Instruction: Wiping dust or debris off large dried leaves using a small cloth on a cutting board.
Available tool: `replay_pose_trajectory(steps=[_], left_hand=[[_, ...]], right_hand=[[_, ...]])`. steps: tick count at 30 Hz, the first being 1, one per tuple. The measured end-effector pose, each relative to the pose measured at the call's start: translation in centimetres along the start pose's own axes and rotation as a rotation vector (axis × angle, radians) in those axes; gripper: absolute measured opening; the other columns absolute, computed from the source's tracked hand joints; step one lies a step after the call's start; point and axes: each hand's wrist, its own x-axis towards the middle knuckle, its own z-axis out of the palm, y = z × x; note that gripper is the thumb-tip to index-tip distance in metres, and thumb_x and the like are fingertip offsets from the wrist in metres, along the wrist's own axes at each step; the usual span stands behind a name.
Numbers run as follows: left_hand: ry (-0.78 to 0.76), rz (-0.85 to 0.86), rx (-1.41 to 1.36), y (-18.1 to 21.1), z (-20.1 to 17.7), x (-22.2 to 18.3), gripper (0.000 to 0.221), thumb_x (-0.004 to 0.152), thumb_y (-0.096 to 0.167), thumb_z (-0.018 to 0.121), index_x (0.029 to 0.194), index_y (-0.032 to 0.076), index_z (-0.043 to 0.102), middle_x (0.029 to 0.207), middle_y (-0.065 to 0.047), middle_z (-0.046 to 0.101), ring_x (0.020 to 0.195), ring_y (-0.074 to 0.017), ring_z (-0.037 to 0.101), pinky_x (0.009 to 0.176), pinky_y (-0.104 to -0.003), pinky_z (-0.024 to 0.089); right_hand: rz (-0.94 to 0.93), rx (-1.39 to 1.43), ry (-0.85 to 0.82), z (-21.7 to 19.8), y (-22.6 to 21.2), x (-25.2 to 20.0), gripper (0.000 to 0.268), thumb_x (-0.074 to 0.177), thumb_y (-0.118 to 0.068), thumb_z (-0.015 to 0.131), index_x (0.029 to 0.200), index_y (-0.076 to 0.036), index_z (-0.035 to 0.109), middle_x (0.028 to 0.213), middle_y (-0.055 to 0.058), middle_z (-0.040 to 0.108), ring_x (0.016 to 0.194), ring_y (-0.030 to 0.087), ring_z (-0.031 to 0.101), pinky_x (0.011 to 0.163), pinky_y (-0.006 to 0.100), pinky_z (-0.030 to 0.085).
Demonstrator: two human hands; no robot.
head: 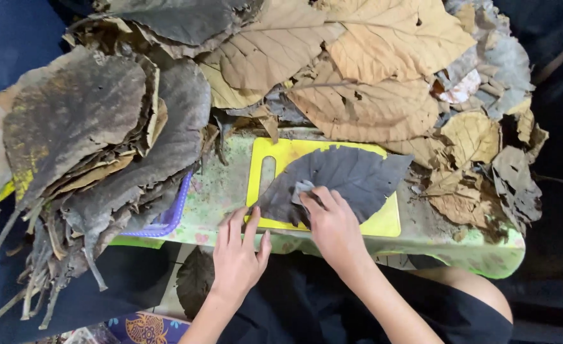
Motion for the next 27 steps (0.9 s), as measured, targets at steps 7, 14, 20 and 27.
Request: replay_pose_trajectory(steps=[7, 14, 20, 27], left_hand=[[-0.036, -0.027, 0.004, 0.1, 0.2, -0.5, 0.054, 0.085, 0.021, 0.071, 0.134, 0.003, 0.062, 0.135, -0.017, 0.056, 0.119, -0.0380, 0.056, 0.099, -0.042, 0.051], [0.032, -0.006, 0.022, 0.4, 0.2, -0.1, 0.050, 0.085, 0.017, 0.072, 0.132, 0.001, 0.064, 0.133, -0.017, 0.056, 0.116, -0.0360, 0.057, 0.098, -0.042, 0.052], [0.032, 0.005, 0.039, 0.2, 0.5, 0.2, 0.050, 0.084, 0.017, 0.074, 0.132, 0.003, 0.065, 0.132, -0.015, 0.057, 0.114, -0.0354, 0.057, 0.096, -0.041, 0.052], [0.000, 0.018, 0.038, -0.5, 0.5, -0.4, 0.050, 0.086, 0.017, 0.075, 0.133, 0.005, 0.064, 0.134, -0.014, 0.055, 0.117, -0.0339, 0.056, 0.097, -0.040, 0.051]], right_hand=[[0.102, 0.050, -0.093, -4.0, 2.9, -3.5, 0.037, 0.077, -0.001, 0.066, 0.114, -0.004, 0.071, 0.115, 0.010, 0.063, 0.091, 0.029, 0.061, 0.081, 0.037, 0.051], [0.274, -0.050, -0.063, -7.8, 5.0, -2.3, 0.021, 0.083, -0.003, 0.068, 0.102, -0.007, 0.077, 0.103, 0.007, 0.069, 0.077, 0.033, 0.067, 0.067, 0.041, 0.055], [0.126, 0.112, 0.030, -5.7, 2.1, 2.0, 0.032, 0.080, 0.000, 0.064, 0.110, -0.007, 0.073, 0.110, 0.009, 0.065, 0.085, 0.032, 0.064, 0.073, 0.040, 0.054], [0.072, -0.027, -0.035, 0.0, 3.5, -0.6, 0.030, 0.087, -0.007, 0.062, 0.115, -0.005, 0.072, 0.107, 0.009, 0.059, 0.082, 0.029, 0.057, 0.075, 0.038, 0.050]])
